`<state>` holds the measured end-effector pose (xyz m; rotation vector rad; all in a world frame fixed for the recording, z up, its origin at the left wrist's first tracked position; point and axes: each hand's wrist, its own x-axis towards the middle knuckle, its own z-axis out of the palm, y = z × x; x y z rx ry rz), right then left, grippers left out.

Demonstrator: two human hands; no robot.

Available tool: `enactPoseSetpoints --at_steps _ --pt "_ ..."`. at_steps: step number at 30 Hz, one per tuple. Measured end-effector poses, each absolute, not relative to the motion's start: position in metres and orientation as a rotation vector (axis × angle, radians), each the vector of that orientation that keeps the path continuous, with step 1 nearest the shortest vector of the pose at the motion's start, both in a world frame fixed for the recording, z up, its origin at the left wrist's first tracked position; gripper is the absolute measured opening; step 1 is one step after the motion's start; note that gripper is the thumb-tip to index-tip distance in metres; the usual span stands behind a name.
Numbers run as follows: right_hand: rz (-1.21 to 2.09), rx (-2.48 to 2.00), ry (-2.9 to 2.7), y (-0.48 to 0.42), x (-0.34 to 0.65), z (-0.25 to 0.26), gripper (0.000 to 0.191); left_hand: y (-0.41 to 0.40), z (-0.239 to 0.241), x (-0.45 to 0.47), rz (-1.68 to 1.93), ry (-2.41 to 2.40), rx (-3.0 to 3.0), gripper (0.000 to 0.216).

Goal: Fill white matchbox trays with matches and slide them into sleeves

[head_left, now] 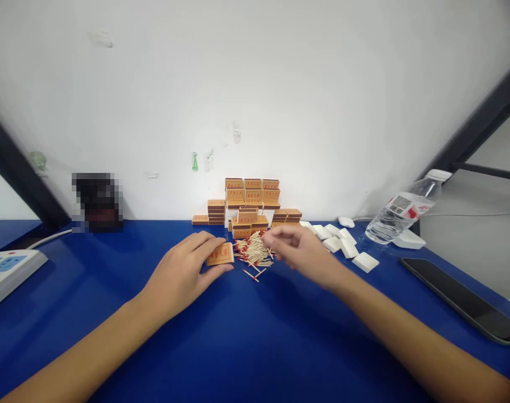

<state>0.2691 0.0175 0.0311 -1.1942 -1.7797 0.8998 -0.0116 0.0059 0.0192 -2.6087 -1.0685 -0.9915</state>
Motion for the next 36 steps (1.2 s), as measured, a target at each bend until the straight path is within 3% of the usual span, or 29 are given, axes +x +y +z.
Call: enactPoseSetpoints --at_steps 5,10,17,21,29,36 --pt "1.274 -1.015 -1.696 -0.018 0.222 0.017 0.038 -0.004 0.011 -0.001 -0.997 -0.953 -2.636 0.032" --pt "1.175 -1.100 -1.602 -0.022 0.220 0.009 0.036 -0.008 0.013 0.003 -0.951 -0.921 -2.608 0.030" --pt "1.289 -1.080 -1.650 -0.027 0.217 0.006 0.035 -0.014 0.011 0.008 -0.906 -0.905 -2.641 0.028" --pt "1.208 -1.088 -1.591 -0.018 0.225 0.007 0.038 -0.012 0.008 0.007 -0.932 -0.934 -2.620 0.047" --pt "1.103 -1.229 -1.527 0.020 0.268 0.026 0.047 -0.002 0.007 -0.003 -0.936 -1.117 -2.522 0.035" --pt "0.662 -1.506 -1.415 0.062 0.351 0.042 0.054 -0.002 0.008 -0.004 -0.867 -1.093 -2.462 0.037"
